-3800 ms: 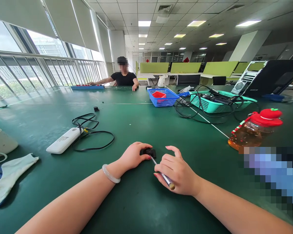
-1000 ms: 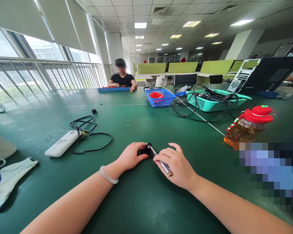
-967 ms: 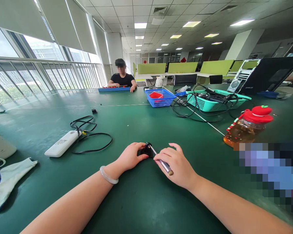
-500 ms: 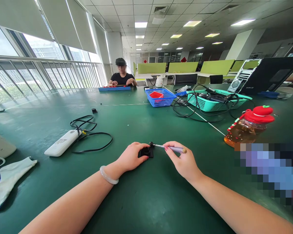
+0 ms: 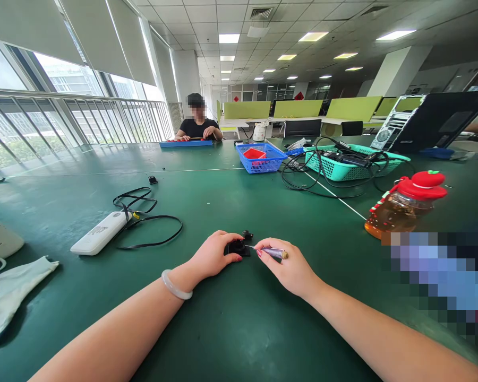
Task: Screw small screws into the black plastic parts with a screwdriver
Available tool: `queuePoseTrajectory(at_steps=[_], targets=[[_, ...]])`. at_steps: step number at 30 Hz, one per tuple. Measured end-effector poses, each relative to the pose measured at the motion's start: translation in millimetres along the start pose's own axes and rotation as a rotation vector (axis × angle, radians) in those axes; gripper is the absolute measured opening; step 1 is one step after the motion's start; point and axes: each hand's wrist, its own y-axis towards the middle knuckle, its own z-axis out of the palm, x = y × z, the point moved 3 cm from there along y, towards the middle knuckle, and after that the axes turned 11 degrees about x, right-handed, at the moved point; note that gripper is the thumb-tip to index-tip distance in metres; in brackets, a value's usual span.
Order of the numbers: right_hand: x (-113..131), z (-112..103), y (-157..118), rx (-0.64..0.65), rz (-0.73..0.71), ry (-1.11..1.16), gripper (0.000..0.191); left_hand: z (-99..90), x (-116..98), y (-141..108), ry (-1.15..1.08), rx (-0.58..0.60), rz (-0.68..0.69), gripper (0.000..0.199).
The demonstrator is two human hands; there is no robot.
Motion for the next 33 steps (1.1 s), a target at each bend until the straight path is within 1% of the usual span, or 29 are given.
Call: queuePoseTrajectory(at_steps=[3, 5, 11, 14, 17, 20, 23, 26, 29, 31, 33], targets=[[4.0, -3.9, -2.5, -0.069, -0.043, -0.076, 0.019, 0.4, 0.8, 0.2, 0.001, 0.001, -0.012, 0.047], [7.5, -6.3, -3.7, -0.085, -0.072, -0.088, 0.020, 0.8, 1.0, 0.4, 0.006, 0.008, -0.010, 0.048], [15.6, -5.8, -3.8, -0.011, -0.140, -0.065, 0.018, 0.6, 1.1, 0.7, 0.018, 0.001, -0.003, 0.047], [19.7, -3.9, -5.5, 0.013, -0.229, -0.046, 0.016, 0.8, 1.9, 0.8, 0.028, 0.000, 0.015, 0.047], [22.6, 1.0, -7.5, 0.074, -0.309, -0.070, 0.011, 1.4, 2.6, 1.0, 0.050, 0.012, 0.030, 0.049], [22.6, 6.8, -7.9, 0.136, -0.324, -0.108, 0.010, 1.7, 2.7, 1.1, 0.066, 0.017, 0.028, 0.050], [21.6, 9.1, -7.3, 0.151, -0.308, -0.105, 0.010, 1.8, 2.1, 0.8, 0.080, 0.019, 0.031, 0.050], [22.6, 6.3, -7.8, 0.120, -0.329, -0.101, 0.009, 1.6, 1.3, 0.2, 0.088, 0.020, 0.031, 0.051], [23.7, -0.3, -9.1, 0.028, -0.354, -0.080, 0.008, 0.7, -0.7, -1.1, 0.093, 0.017, 0.036, 0.050], [22.4, -4.1, -9.1, -0.039, -0.327, -0.072, 0.009, 0.0, -2.5, -2.3, 0.096, 0.017, 0.042, 0.048], [20.0, -5.5, -8.0, -0.068, -0.276, -0.072, 0.009, -0.7, -4.3, -3.5, 0.104, 0.015, 0.053, 0.046]])
